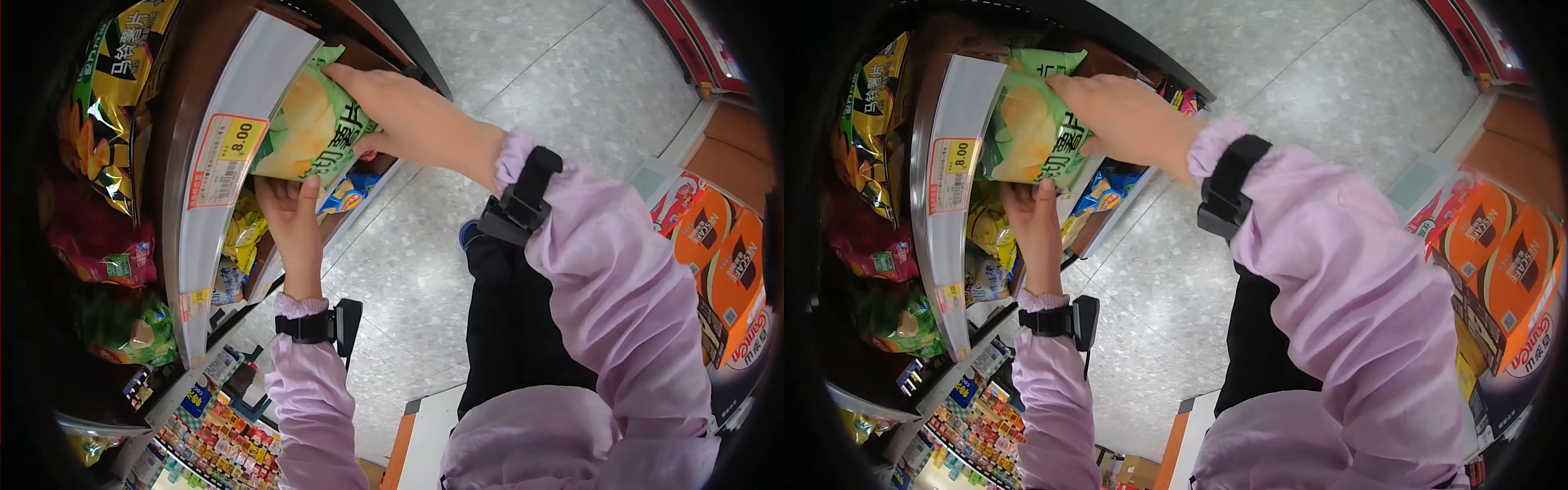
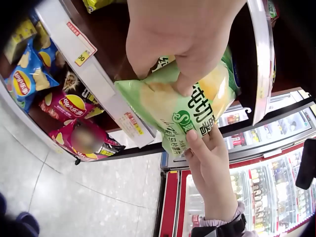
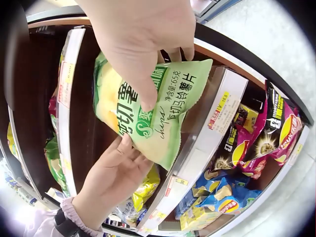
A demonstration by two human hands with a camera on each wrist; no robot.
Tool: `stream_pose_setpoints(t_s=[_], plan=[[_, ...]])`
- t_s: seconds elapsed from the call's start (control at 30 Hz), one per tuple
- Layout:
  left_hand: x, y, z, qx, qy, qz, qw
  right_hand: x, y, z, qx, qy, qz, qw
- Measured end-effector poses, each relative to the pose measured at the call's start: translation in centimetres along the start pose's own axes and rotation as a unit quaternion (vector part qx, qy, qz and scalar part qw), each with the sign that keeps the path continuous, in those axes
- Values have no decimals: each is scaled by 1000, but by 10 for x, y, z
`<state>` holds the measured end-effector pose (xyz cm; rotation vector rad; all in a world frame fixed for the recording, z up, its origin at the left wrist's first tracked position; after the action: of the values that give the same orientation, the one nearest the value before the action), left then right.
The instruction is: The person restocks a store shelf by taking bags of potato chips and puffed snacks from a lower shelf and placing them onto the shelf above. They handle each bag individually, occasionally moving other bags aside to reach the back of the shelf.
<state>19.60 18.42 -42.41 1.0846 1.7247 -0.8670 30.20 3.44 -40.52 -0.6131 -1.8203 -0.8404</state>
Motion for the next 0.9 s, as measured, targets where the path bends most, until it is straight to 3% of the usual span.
stream_pose_setpoints(t_s=[0.33,0.47,0.53,0.63,0.9], plan=[[23,24,2,-78,9,50,996,-28,21,12,-49,-96,-45,993],[27,23,4,-67,21,37,997,-31,18,10,-36,-96,-45,994],[28,22,5,-54,40,43,997,-37,19,14,15,-55,3,998],[28,19,5,-51,26,46,997,-32,18,10,7,-60,-35,998],[35,25,8,2,35,9,999,-35,22,11,28,-64,-15,997]])
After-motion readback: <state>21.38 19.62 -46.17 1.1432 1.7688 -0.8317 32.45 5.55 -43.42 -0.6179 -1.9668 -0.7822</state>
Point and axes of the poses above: each hand's wrist, its own y-axis towards the middle knuckle, its own z-axis out of the palm, x = y × z, the point moved 8 cm from there along y, towards the middle knuckle, and after that the axes turned 13 degrees about y, right-handed, at the moved point
